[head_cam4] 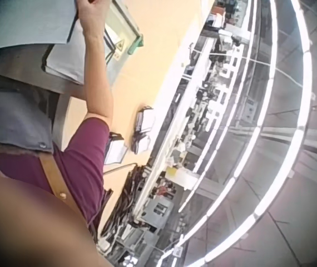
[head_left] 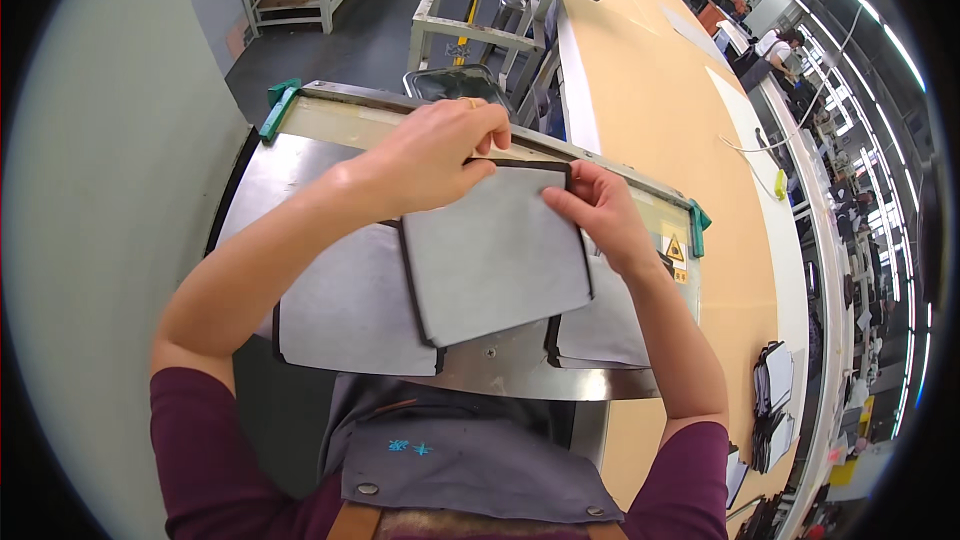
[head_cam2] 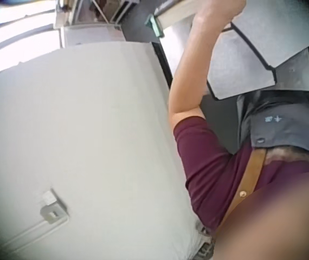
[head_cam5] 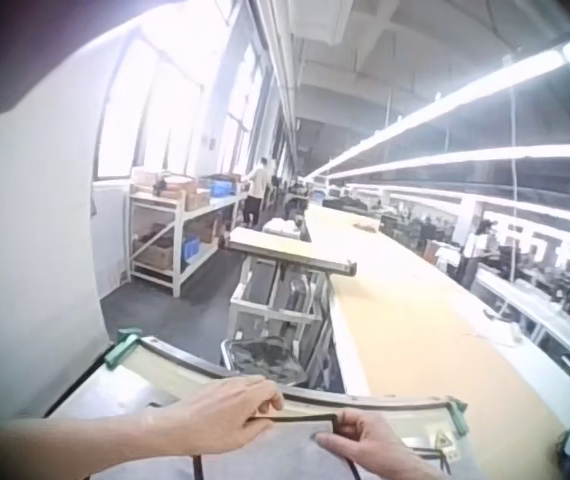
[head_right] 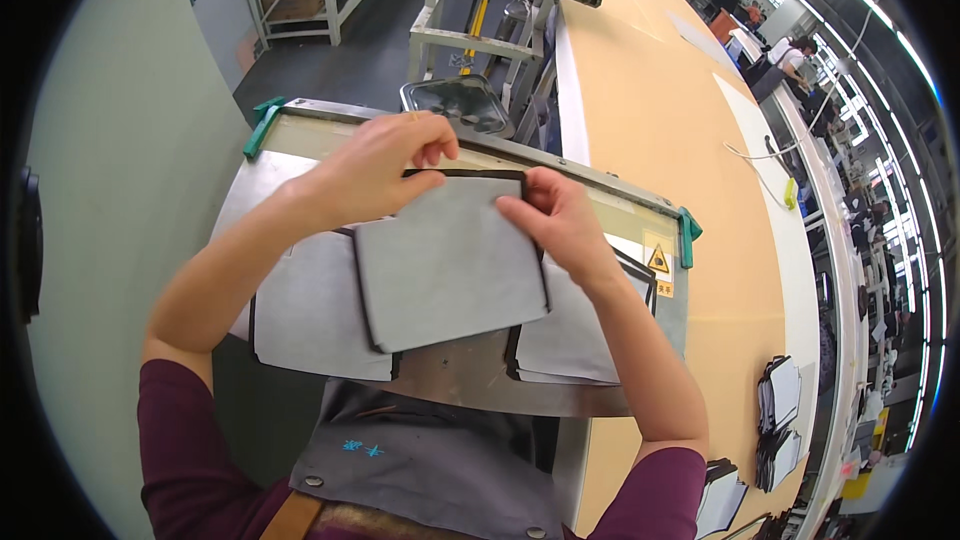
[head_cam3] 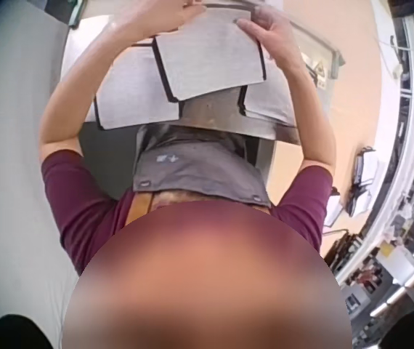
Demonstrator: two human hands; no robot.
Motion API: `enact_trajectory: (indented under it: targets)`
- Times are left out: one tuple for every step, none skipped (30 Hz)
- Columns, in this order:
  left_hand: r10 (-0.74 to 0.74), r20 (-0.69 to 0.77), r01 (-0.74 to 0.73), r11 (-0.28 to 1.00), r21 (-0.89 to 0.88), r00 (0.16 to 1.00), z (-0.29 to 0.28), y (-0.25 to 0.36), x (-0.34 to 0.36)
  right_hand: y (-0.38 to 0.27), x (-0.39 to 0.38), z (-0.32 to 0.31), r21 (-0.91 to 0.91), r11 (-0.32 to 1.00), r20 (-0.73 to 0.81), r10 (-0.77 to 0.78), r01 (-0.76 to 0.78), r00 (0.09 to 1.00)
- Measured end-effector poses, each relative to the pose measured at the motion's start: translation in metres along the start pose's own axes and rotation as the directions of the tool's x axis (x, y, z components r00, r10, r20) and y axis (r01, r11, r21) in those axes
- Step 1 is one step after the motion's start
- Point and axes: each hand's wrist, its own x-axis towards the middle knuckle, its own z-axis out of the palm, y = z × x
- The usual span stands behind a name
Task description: Aligning leather components and paper liners on a press plate and using a manual machine to bond or crease them.
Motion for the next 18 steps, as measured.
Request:
enact_trajectory:
  targets:
    - [0.012, -0.002, -0.012, 1.0, -0.002, 1.0, 0.017, -0.004, 0.008, 0.015, 0.005, -0.018, -0.142, 0.989, -0.089, -0.045, 0.032, 0.995]
    - [0.083, -0.043, -0.075, 0.986, 0.147, 0.996, 0.032, -0.007, 0.013, 0.02, 0.008, -0.024, -0.281, 0.959, -0.165, -0.095, 0.045, 0.982]
    - [0.157, -0.074, -0.129, 0.947, 0.295, 0.985, 0.045, -0.01, 0.014, 0.025, 0.007, -0.027, -0.283, 0.958, -0.169, -0.093, 0.042, 0.981]
    - [0.157, -0.068, -0.132, 0.949, 0.286, 0.985, 0.058, -0.011, 0.013, 0.026, 0.003, -0.023, -0.519, 0.854, -0.243, -0.192, 0.04, 0.951]
    - [0.137, -0.017, -0.127, 0.954, 0.273, 0.99, 0.069, -0.007, 0.007, 0.025, -0.002, -0.02, -0.719, 0.695, -0.283, -0.302, 0.007, 0.911]
    - [0.116, 0.035, -0.121, 0.958, 0.261, 0.993, 0.079, -0.004, 0.001, 0.025, -0.004, -0.021, -0.717, 0.697, -0.287, -0.293, -0.002, 0.912]
    - [0.11, 0.103, -0.14, 0.926, 0.351, 0.989, 0.082, -0.002, -0.006, 0.026, -0.005, -0.02, -0.815, 0.571, -0.243, -0.496, 0.103, 0.833]
    - [0.104, 0.111, -0.136, 0.927, 0.349, 0.988, 0.083, -0.002, -0.009, 0.026, -0.006, -0.02, -0.892, 0.415, -0.168, -0.674, 0.18, 0.72]
    - [0.077, 0.126, -0.12, 0.917, 0.381, 0.989, 0.082, -0.001, -0.012, 0.024, -0.01, -0.024, -0.88, 0.422, -0.108, -0.626, 0.218, 0.772]
    - [0.054, 0.138, -0.107, 0.905, 0.412, 0.989, 0.08, 0.001, -0.011, 0.029, -0.011, -0.027, -0.878, 0.428, -0.113, -0.622, 0.216, 0.775]
    - [0.052, 0.146, -0.108, 0.905, 0.411, 0.988, 0.079, 0.001, -0.011, 0.035, -0.012, -0.029, -0.863, 0.432, -0.02, -0.548, 0.262, 0.836]
    - [0.034, 0.166, -0.104, 0.896, 0.432, 0.986, 0.077, 0.0, -0.01, 0.04, -0.013, -0.031, -0.843, 0.441, 0.076, -0.468, 0.307, 0.88]
    - [0.018, 0.189, -0.103, 0.886, 0.452, 0.982, 0.075, -0.001, -0.011, 0.039, -0.017, -0.029, -0.873, 0.377, 0.138, -0.417, 0.309, 0.898]
    - [0.019, 0.2, -0.109, 0.886, 0.451, 0.98, 0.074, -0.002, -0.01, 0.038, -0.018, -0.028, -0.872, 0.386, 0.129, -0.414, 0.302, 0.901]
    - [0.029, 0.184, -0.11, 0.89, 0.443, 0.982, 0.072, -0.004, -0.009, 0.038, -0.018, -0.026, -0.892, 0.347, 0.134, -0.409, 0.29, 0.902]
    - [0.039, 0.165, -0.109, 0.893, 0.437, 0.985, 0.072, -0.006, -0.006, 0.036, -0.017, -0.025, -0.91, 0.305, 0.142, -0.406, 0.28, 0.903]
    - [0.041, 0.172, -0.113, 0.893, 0.436, 0.984, 0.073, -0.008, -0.004, 0.034, -0.018, -0.023, -0.91, 0.327, 0.13, -0.36, 0.255, 0.924]
    - [0.047, 0.177, -0.121, 0.892, 0.436, 0.983, 0.074, -0.011, -0.003, 0.036, -0.017, -0.021, -0.91, 0.331, 0.125, -0.358, 0.251, 0.925]
